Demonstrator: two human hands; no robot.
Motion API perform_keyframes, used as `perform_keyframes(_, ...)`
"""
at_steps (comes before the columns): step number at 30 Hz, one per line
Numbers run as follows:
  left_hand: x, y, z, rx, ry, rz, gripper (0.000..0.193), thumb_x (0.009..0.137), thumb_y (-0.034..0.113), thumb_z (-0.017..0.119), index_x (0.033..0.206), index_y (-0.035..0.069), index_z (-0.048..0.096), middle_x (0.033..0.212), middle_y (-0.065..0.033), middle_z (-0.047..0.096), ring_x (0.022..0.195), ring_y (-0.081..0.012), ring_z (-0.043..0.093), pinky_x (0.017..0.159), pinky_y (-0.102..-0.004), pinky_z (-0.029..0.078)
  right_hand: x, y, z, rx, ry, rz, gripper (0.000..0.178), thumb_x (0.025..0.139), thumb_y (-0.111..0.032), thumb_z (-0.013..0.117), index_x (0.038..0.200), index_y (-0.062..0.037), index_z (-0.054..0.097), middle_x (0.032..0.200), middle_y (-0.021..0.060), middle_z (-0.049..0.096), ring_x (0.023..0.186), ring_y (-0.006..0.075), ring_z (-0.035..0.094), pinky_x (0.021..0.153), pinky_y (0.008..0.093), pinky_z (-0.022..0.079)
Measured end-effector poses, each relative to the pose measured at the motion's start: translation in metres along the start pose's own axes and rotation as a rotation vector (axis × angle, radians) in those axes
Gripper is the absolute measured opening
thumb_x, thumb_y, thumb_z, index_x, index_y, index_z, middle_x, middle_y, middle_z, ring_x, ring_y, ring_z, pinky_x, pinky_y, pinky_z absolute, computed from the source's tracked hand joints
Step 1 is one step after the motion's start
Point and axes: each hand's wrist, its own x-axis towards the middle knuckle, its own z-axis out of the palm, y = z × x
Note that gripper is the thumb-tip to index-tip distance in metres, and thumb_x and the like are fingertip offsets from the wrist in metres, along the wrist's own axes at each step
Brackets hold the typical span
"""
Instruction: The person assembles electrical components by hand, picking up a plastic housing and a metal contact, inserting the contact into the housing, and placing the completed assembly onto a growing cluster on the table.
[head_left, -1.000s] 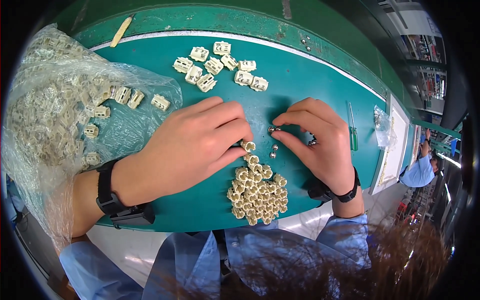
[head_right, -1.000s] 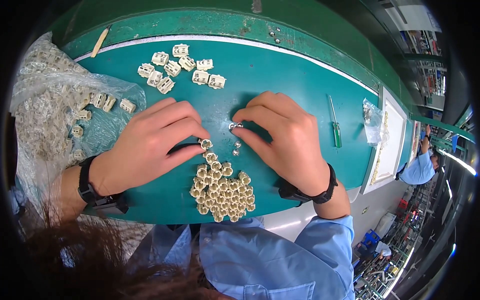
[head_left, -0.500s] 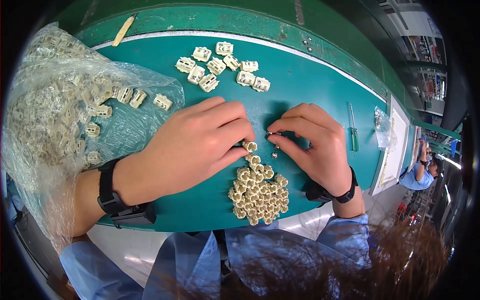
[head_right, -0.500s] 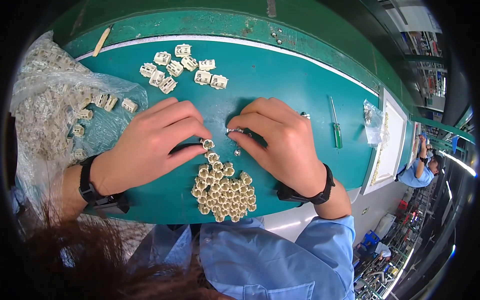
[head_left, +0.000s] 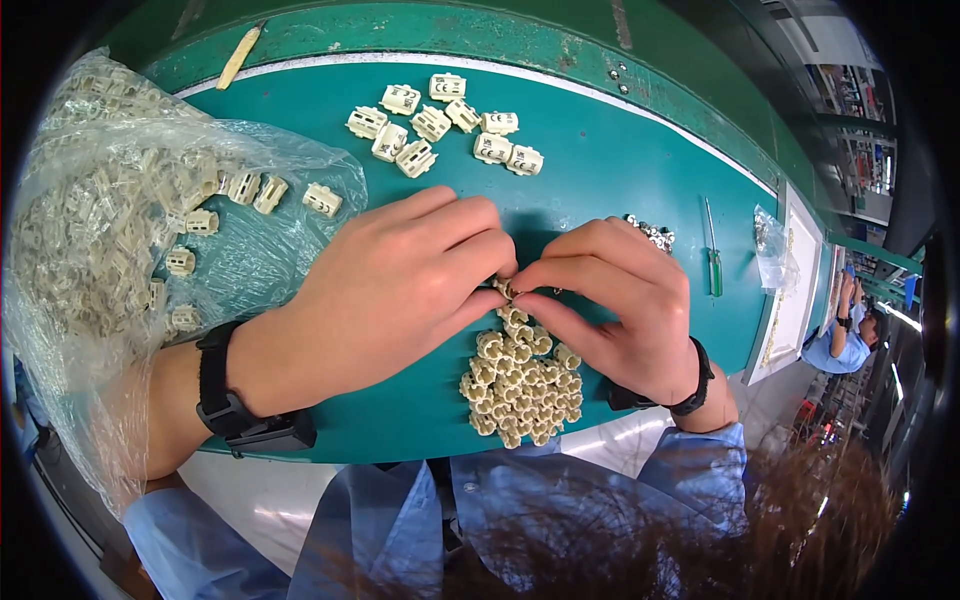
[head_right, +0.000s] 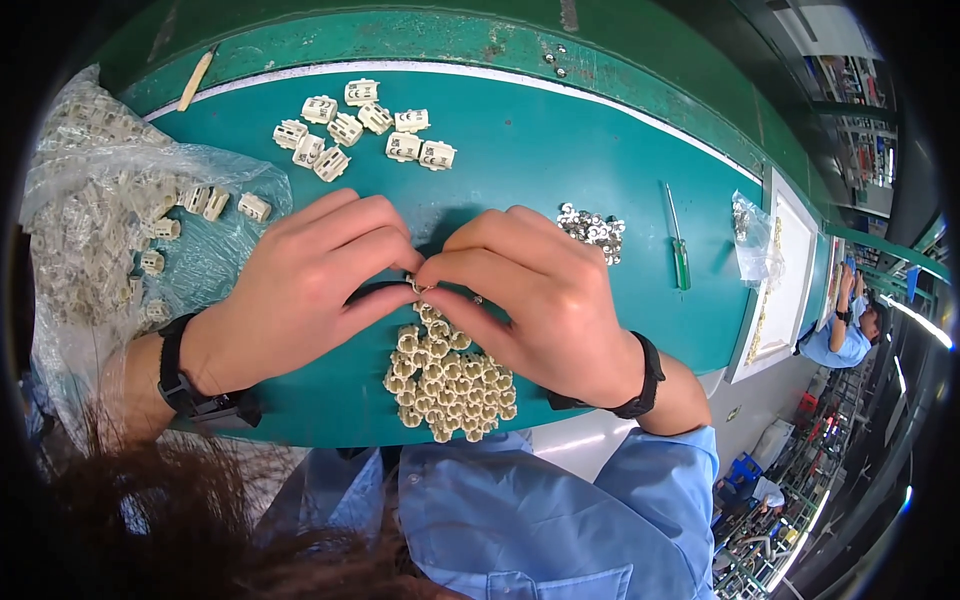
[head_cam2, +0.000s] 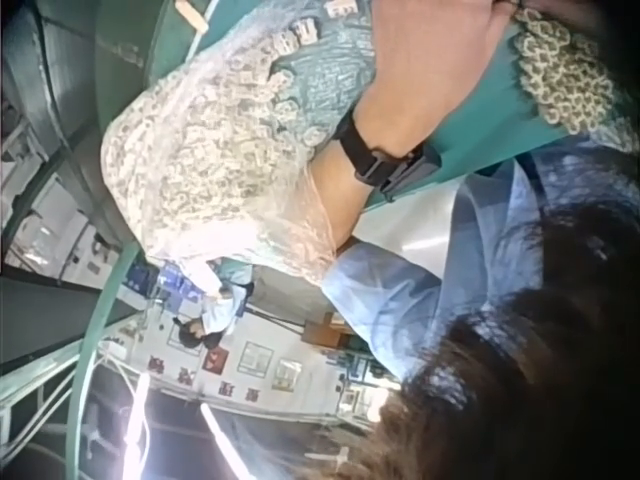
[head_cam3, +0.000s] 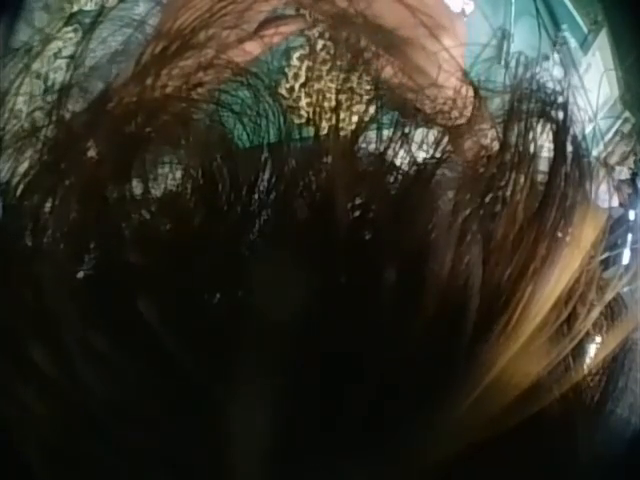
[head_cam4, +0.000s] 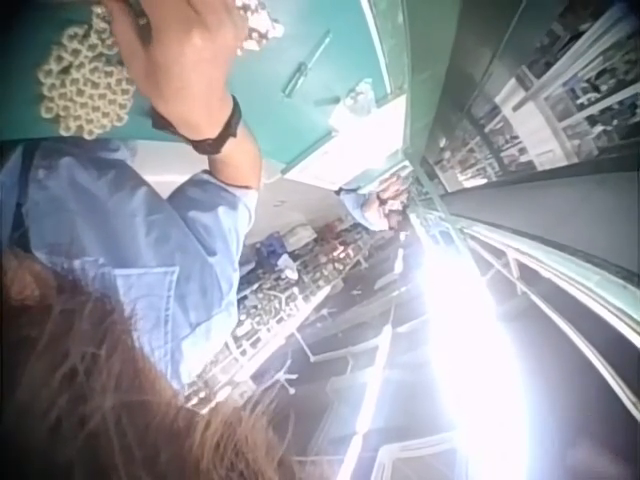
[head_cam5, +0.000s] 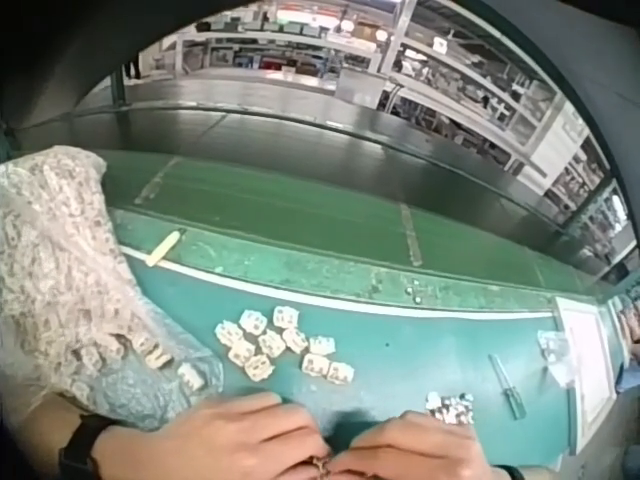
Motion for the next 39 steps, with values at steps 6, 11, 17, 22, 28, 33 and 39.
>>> perform_keyframes(6,0.000,0.001,0.000,0.004,0.011,0.001,0.028,0.083,0.011,0.095,0.103,0.009,0.076,0.104,-0.0035,0.068,0.092,-0.0280,0.066,0.077,-0.0412,0.057,0.000,0.001,0.001,-0.012,0.010,0.011,0.026,0.081,-0.007,0.100,0.104,-0.0093,0.089,0.102,0.0052,0.079,0.088,0.0238,0.074,0.076,0.0370,0.056)
perform_keyframes(11,0.002,0.001,0.001,0.005,0.017,0.000,0.028,0.082,0.011,0.095,0.103,0.009,0.076,0.104,-0.0033,0.068,0.091,-0.0277,0.066,0.077,-0.0407,0.057,-0.001,0.001,0.000,-0.030,0.014,0.009,0.026,0.081,-0.008,0.100,0.104,-0.0093,0.089,0.102,0.0054,0.079,0.088,0.0237,0.074,0.076,0.0370,0.056)
perform_keyframes(17,0.001,0.000,0.000,0.007,0.010,0.002,0.029,0.082,0.011,0.095,0.104,0.010,0.076,0.104,-0.0032,0.068,0.091,-0.0277,0.066,0.077,-0.0409,0.057,0.000,-0.001,-0.002,-0.021,0.016,0.011,0.026,0.080,-0.007,0.100,0.104,-0.0090,0.089,0.101,0.0057,0.079,0.088,0.0241,0.074,0.076,0.0372,0.056)
perform_keyframes(22,-0.001,0.000,-0.004,0.010,-0.021,-0.001,0.029,0.082,0.009,0.095,0.105,0.010,0.077,0.106,-0.0031,0.070,0.092,-0.0276,0.067,0.078,-0.0403,0.058,0.001,0.004,-0.014,-0.016,0.014,0.016,0.026,0.081,-0.004,0.098,0.104,-0.0084,0.089,0.101,0.0065,0.078,0.090,0.0246,0.074,0.075,0.0376,0.057)
perform_keyframes(28,0.001,0.006,-0.009,0.022,-0.004,0.021,0.029,0.083,0.006,0.094,0.106,0.008,0.077,0.111,-0.0033,0.076,0.092,-0.0274,0.070,0.078,-0.0390,0.059,0.002,0.014,-0.017,0.069,0.076,-0.015,0.025,0.083,-0.004,0.095,0.105,-0.0107,0.086,0.100,0.0042,0.076,0.083,0.0261,0.072,0.070,0.0399,0.059)
perform_keyframes(33,0.000,0.005,-0.011,0.026,-0.020,0.012,0.028,0.083,0.003,0.094,0.106,0.006,0.078,0.113,-0.0071,0.079,0.089,-0.0278,0.073,0.075,-0.0386,0.060,-0.004,0.024,-0.021,0.124,0.063,0.035,0.024,0.085,-0.002,0.095,0.107,-0.0046,0.087,0.104,0.0091,0.078,0.092,0.0273,0.075,0.078,0.0403,0.059)
perform_keyframes(39,0.005,0.010,-0.024,0.375,-0.072,0.110,0.031,0.084,0.001,0.093,0.112,0.005,0.082,0.113,-0.0115,0.079,0.092,-0.0282,0.075,0.076,-0.0386,0.061,-0.007,0.031,-0.020,0.085,0.026,0.020,0.020,0.089,-0.005,0.092,0.108,-0.0060,0.086,0.104,0.0082,0.078,0.094,0.0302,0.076,0.079,0.0412,0.062)
